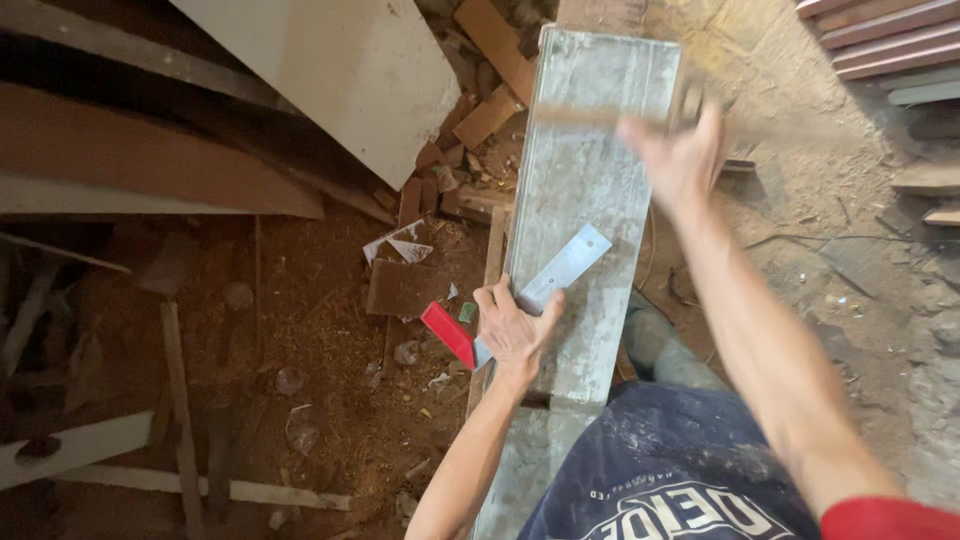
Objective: The person uses a circular saw to cut a long wooden plank, then retrieves a hand plane and a try square. They repeatedly plane the plank's surface and edges while checking alignment with the square. The person then uses the circular saw again to trim the plank.
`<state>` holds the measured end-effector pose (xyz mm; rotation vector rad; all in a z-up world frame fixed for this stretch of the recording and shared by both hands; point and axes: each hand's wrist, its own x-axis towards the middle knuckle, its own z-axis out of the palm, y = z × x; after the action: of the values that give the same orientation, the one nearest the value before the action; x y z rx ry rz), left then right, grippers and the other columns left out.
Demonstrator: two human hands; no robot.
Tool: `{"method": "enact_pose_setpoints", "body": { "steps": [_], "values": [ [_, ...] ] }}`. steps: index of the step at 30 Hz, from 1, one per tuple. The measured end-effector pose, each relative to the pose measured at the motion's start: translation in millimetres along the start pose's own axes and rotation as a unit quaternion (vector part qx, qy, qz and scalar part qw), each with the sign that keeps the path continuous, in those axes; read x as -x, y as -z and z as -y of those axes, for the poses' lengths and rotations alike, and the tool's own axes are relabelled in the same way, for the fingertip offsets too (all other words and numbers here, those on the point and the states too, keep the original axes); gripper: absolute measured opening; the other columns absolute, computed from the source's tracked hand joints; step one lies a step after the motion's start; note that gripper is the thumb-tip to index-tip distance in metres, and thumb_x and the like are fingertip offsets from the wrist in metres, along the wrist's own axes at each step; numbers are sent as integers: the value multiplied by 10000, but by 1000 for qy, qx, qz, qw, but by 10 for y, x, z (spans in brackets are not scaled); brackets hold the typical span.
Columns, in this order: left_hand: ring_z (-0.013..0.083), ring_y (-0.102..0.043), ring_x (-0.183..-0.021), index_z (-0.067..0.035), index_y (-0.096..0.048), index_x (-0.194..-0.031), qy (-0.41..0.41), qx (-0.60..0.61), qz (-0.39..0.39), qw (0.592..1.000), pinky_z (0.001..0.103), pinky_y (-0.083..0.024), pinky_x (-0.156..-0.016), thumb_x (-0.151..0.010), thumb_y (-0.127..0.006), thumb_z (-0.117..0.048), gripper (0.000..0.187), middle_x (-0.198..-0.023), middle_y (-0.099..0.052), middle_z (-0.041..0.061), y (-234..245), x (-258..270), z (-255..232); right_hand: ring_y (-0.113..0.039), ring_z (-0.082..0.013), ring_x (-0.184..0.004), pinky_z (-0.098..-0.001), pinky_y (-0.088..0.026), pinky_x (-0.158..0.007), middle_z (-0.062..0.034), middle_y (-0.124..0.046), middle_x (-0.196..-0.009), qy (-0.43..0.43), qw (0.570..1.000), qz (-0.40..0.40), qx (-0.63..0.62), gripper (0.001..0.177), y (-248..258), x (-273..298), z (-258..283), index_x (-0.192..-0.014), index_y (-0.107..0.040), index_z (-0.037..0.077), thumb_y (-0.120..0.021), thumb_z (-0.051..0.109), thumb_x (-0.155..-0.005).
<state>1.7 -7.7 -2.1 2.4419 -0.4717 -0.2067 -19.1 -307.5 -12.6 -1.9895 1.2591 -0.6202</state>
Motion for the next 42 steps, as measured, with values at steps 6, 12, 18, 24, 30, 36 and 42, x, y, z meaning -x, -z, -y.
{"method": "enact_pose_setpoints", "body": {
  "steps": [6,12,18,24,30,36,42],
  "values": [
    [383,-643,-887,58,-642,-1198,-9,-8,1,1000,489,-548,-713,-765,-703,-723,895,-1043,-527,203,-2,53,30,-675,-314,-1108,-486,-555,-948,-169,-658,-1217,-59,998,-2,33,1130,16,481,52,-1414,-453,-6,-917,764,-728],
    [392,-636,-891,67,-627,-1152,-10,-36,11,999,494,-547,-709,-761,-703,-730,891,-1022,-530,203,-24,26,19,-670,-341,-1100,-472,-525,-953,-187,-711,-1187,-21,999,-34,15,981,-346,-711,-221,-1303,-468,10,-985,630,-745],
    [405,-631,-935,53,-620,-1182,-11,-33,1,999,505,-543,-764,-768,-733,-678,848,-1051,-537,204,-41,101,-20,-646,-320,-1074,-463,-514,-952,-181,-674,-1153,-76,997,0,-20,954,-93,-748,175,-1264,-432,26,-1013,542,-710],
    [401,-633,-954,52,-611,-1192,-6,-24,-5,1000,497,-547,-775,-757,-743,-654,839,-1063,-538,203,-33,106,-50,-573,-320,-1135,-538,-479,-939,-210,-569,-1263,-110,993,52,13,1044,208,463,199,-1353,-419,-8,-959,609,-706],
    [399,-637,-914,46,-613,-1158,5,-53,9,999,499,-547,-751,-728,-759,-648,830,-1027,-546,206,-32,-55,-142,-572,-342,-1282,-491,-473,-1068,-227,-572,-1399,-75,997,-23,-26,1199,-126,-48,-4,-1494,-376,15,-926,678,-660],
    [413,-637,-900,34,-606,-1125,9,-63,9,998,502,-540,-740,-715,-783,-592,768,-1032,-563,217,-66,-71,-176,-473,-490,-1303,-597,-381,-1072,-356,-500,-1363,18,997,-72,34,1242,-423,-1324,-253,-1431,-302,-116,-1039,570,-704],
    [428,-630,-936,33,-591,-1129,-22,-59,-21,998,504,-536,-781,-766,-775,-595,749,-1047,-557,222,-44,43,-145,-604,-291,-1168,-469,-507,-1015,-162,-591,-1286,-141,988,46,-43,973,-43,-736,68,-1327,-448,31,-968,516,-663]
  ]
}}
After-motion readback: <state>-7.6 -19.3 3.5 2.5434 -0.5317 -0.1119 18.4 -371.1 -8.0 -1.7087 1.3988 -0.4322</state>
